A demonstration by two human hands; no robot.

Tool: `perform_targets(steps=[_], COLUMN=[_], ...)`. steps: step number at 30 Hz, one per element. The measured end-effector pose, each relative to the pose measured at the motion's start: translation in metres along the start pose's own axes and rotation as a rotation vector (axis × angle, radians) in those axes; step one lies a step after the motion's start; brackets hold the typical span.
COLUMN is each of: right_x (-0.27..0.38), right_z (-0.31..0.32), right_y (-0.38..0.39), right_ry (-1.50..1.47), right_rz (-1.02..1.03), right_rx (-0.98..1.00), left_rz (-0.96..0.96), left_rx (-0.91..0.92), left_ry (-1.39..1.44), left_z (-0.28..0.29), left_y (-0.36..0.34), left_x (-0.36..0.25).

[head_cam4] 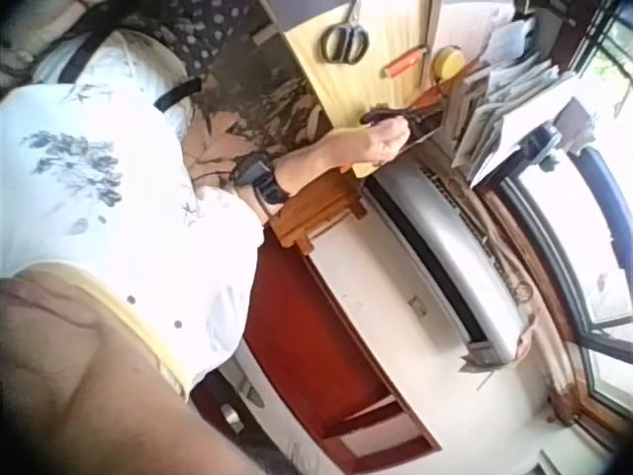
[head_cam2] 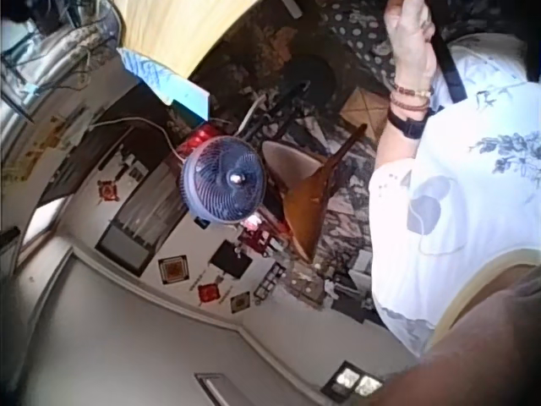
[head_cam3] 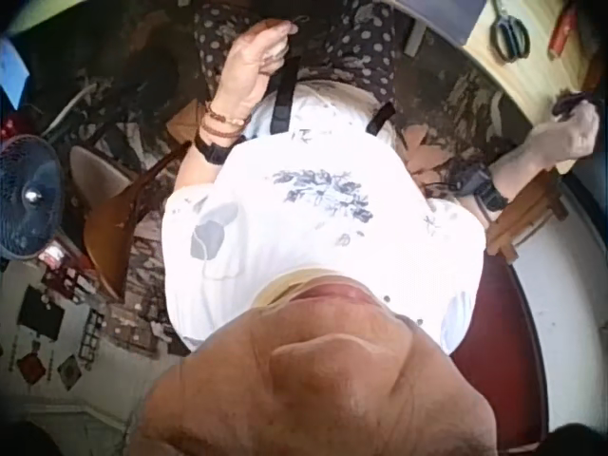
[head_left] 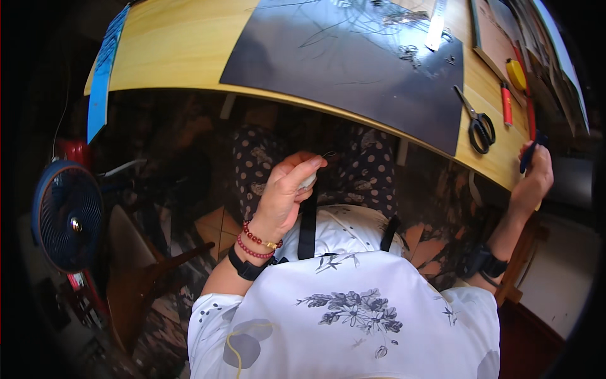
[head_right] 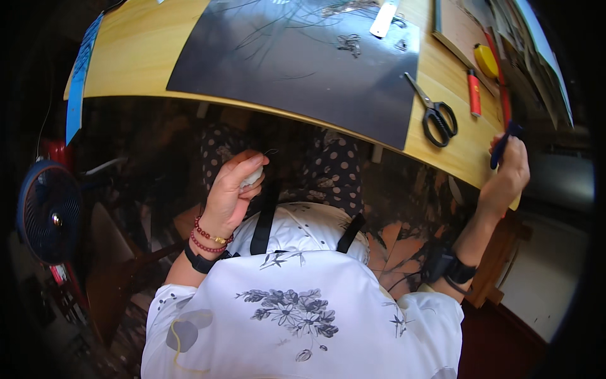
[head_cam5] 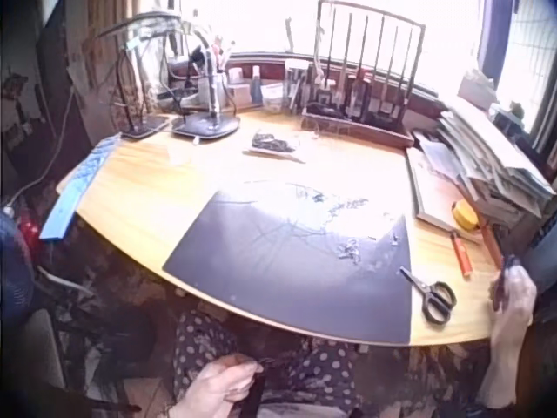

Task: Creating small hooked craft items and attaching them in rows to a blue textured substrate.

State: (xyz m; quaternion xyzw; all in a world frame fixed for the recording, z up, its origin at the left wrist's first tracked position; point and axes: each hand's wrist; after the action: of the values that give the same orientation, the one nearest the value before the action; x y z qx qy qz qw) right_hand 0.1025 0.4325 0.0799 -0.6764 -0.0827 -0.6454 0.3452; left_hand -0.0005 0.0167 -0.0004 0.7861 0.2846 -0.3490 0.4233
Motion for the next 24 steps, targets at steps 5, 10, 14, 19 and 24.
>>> perform_targets(steps=[5, 10, 14, 19, 24], right_x=[0.052, 0.057, 0.034, 0.025, 0.023], right_z=[-0.057, -0.137, -0.153, -0.163, -0.168], right_y=[0.062, 0.127, 0.149, 0.153, 0.154], right_ry=[-0.312, 0.121, 0.394, 0.447, 0.457], right_rz=[0.258, 0.464, 0.574, 0.575, 0.552], right_rx=[0.433, 0.927, 0.948, 0.951, 0.991], left_rz=[-0.017, -0.026, -0.036, -0.07, -0.078], left_rx=[-0.014, 0.003, -0.017, -0.061, -0.051], left_ry=[0.06, 0.084, 0.077, 0.043, 0.03], left_z=[0.008, 0.013, 0.01, 0.012, 0.012], left_y=[0.003, 0.007, 0.015, 0.021, 0.021], left_x=[0.004, 0.004, -0.001, -0.002, 0.0])
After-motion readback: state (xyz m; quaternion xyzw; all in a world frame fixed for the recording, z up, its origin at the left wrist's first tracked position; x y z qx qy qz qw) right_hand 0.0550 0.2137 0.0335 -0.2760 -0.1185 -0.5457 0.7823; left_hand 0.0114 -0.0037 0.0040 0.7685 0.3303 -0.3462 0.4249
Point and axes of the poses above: each hand's wrist, its own y-axis away from the middle knuckle, its own z-axis out of the back of the hand, x = y × z, and after that the axes turned 11 degrees about -y, right-handed
